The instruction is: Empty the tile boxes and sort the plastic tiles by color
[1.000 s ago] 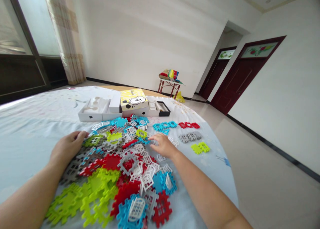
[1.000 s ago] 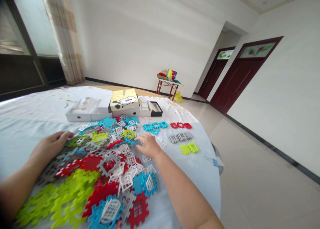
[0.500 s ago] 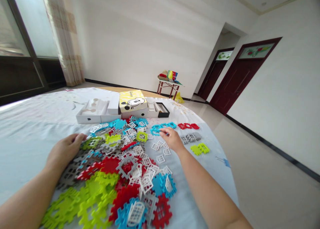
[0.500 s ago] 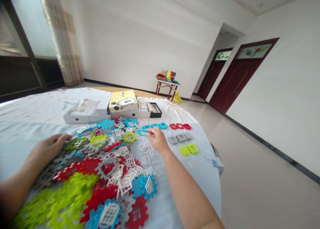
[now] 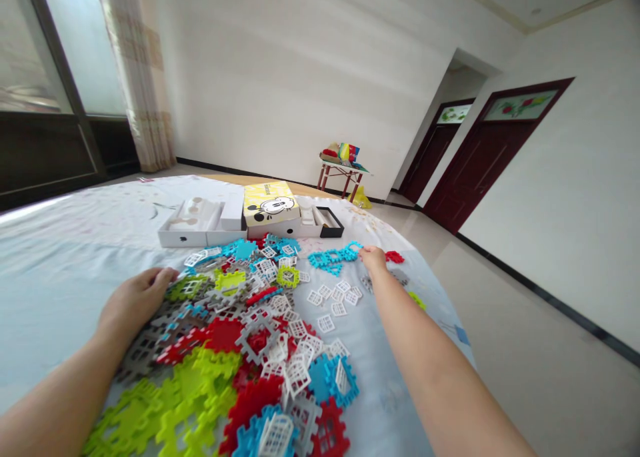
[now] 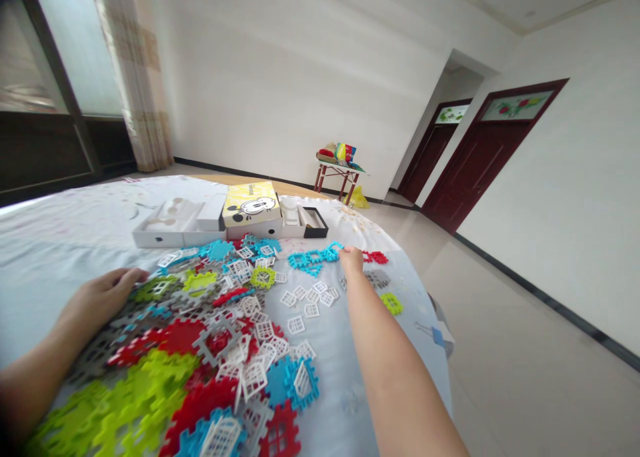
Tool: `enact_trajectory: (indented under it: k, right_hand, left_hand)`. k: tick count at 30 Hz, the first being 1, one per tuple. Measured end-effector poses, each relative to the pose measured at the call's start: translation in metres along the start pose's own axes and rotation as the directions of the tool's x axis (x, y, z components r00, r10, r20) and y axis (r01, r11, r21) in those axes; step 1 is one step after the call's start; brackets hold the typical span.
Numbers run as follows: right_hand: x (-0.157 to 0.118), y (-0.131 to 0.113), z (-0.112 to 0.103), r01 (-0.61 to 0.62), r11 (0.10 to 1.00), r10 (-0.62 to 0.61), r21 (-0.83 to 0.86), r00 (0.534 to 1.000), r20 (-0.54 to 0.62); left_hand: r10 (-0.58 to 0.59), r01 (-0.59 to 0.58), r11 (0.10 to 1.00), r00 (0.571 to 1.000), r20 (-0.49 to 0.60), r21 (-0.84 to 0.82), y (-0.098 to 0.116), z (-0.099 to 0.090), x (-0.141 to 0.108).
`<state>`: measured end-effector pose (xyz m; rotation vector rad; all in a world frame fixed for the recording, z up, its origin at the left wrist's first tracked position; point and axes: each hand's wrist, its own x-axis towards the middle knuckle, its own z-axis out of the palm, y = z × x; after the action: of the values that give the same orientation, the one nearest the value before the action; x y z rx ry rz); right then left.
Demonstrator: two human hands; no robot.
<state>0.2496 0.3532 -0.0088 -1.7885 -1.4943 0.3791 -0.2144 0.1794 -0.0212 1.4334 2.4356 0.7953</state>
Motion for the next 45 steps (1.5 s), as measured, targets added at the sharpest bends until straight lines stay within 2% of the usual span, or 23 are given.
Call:
enact_trajectory:
  k: [6, 9, 14, 17, 20, 25, 30, 37, 45]
  right_hand:
    - [0.001, 0.004, 0.000, -0.012, 0.995, 0.010, -0.095, 1.000, -0.021]
    - [-0.008, 0.002, -0.005, 0.045, 0.995, -0.047, -0.094, 0.999, -0.017]
    - [-0.038, -0.011, -0.002, 0.191, 0.981, -0.189, -0.024, 0.979, 0.080]
    - [-0.058, -0.023, 0.004, 0.276, 0.960, -0.278, 0.034, 0.946, 0.169]
    - [-0.074, -0.033, 0.009, 0.369, 0.928, -0.368, 0.050, 0.888, 0.276]
    - [-0.086, -0.045, 0.016, 0.562, 0.805, -0.475, -0.188, 0.802, 0.363]
    - [-0.089, -0.049, 0.023, 0.603, 0.720, -0.450, -0.345, 0.783, 0.429]
    - [-0.086, -0.050, 0.032, 0.617, 0.707, -0.394, -0.345, 0.749, 0.532]
    - [-0.083, -0.055, 0.033, 0.605, 0.702, -0.378, -0.376, 0.763, 0.524]
  left_hand:
    - [-0.007, 0.007, 1.000, 1.000, 0.015, 0.006, -0.001, 0.001, 0.001]
    - [0.007, -0.007, 1.000, 1.000, 0.001, 0.015, -0.002, 0.002, 0.002]
    - [0.005, -0.004, 0.999, 1.000, -0.008, 0.036, 0.001, -0.001, 0.000]
    - [0.004, -0.004, 1.000, 1.000, -0.002, 0.027, 0.002, -0.002, -0.001]
    - [0.005, -0.005, 1.000, 1.000, 0.002, 0.023, 0.003, -0.002, -0.002]
    - [0.007, -0.007, 1.000, 1.000, 0.005, 0.016, 0.006, -0.004, -0.004]
    - [-0.012, 0.012, 1.000, 1.000, 0.016, -0.004, 0.009, -0.006, -0.007]
    - [-0.027, 0.027, 1.000, 1.000, 0.014, 0.009, 0.012, -0.005, -0.008]
    - [-0.024, 0.024, 1.000, 0.999, 0.024, 0.009, 0.009, -0.005, -0.007]
